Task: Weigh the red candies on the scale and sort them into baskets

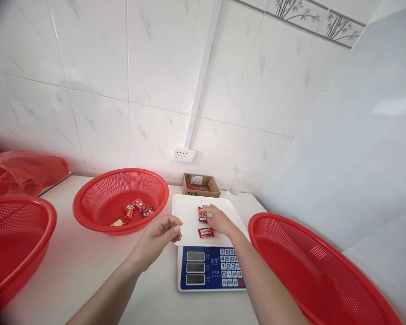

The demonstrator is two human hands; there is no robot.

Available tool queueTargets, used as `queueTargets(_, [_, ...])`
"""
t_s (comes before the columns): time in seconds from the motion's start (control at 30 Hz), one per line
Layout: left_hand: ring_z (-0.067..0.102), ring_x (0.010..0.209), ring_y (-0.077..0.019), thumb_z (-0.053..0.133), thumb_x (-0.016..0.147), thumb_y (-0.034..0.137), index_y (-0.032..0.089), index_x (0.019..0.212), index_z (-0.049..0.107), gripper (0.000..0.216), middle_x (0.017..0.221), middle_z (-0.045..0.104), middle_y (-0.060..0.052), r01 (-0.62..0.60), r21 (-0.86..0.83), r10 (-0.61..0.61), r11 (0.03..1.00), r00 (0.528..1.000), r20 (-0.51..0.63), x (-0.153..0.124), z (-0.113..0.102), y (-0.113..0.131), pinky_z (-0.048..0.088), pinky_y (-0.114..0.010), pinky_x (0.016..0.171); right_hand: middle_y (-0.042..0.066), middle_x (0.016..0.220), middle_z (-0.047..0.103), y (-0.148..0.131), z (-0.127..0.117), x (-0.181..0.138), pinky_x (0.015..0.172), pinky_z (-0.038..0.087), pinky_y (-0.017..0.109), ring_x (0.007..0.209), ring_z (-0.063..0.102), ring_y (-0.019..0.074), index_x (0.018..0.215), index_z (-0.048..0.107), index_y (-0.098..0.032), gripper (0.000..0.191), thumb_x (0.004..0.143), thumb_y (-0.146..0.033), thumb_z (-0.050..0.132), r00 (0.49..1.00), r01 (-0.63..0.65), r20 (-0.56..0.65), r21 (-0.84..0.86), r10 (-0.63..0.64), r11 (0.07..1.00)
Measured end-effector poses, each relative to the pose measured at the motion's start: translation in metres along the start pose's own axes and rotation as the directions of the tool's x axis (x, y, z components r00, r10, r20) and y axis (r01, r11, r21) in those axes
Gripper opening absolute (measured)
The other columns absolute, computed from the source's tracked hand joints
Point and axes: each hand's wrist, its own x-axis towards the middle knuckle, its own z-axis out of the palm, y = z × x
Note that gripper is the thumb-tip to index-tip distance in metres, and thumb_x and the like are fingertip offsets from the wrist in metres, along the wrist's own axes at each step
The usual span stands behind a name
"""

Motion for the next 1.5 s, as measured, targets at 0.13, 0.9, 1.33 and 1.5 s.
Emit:
queueTargets(0.13, [0.053,0.068,-0.0112,0.056,0.079,0.031,0.019,0.084,0.056,0.013,0.067,0.055,0.003,-0.007,-0.001,0.007,1.000,1.000,0.008,0.000,0.001,-0.002,0.042,-0.025,0.067,0.004,0.148,0.025,0.001,-0.007,-0.015,0.109,0.013,0.045,0.138,0.005,0.0257,0.131,0.046,-0.028,0.063,0.074,-0.051,0.057,0.994,-0.012,0.106,-0.007,0.013,1.000])
queueTargets(0.9, [0.054,0.069,-0.0117,0.058,0.078,0.036,0.019,0.084,0.057,0.018,0.068,0.055,0.003,0.007,0.002,-0.007,1.000,1.000,0.030,0.001,0.002,-0.003,0.042,-0.025,0.068,0.012,0.139,0.040,0.008,0.026,0.000,0.107,0.025,0.037,0.130,0.032,0.0240,0.133,0.041,-0.011,0.062,0.081,-0.045,0.046,0.991,-0.074,-0.117,-0.146,0.057,0.987])
queueTargets(1.33, [0.053,0.069,-0.0123,0.058,0.078,0.036,0.019,0.085,0.056,0.019,0.068,0.055,0.002,0.018,-0.003,-0.018,1.000,0.999,0.051,0.001,0.003,-0.005,0.042,-0.026,0.069,0.008,0.145,0.030,0.021,0.019,-0.014,0.107,0.022,0.046,0.136,0.016,0.0288,0.137,0.035,-0.021,0.069,0.077,-0.051,0.051,0.995,-0.063,-0.089,-0.112,0.053,0.992])
queueTargets(1.5, [0.054,0.069,-0.0124,0.059,0.077,0.038,0.019,0.084,0.056,0.020,0.068,0.055,0.002,0.017,0.004,-0.018,1.000,0.998,0.054,0.000,0.004,-0.005,0.041,-0.026,0.068,0.007,0.148,0.025,0.020,0.025,-0.007,0.108,0.016,0.050,0.137,0.008,0.0291,0.136,0.037,-0.019,0.066,0.080,-0.051,0.045,0.999,-0.036,-0.038,-0.174,0.030,0.984])
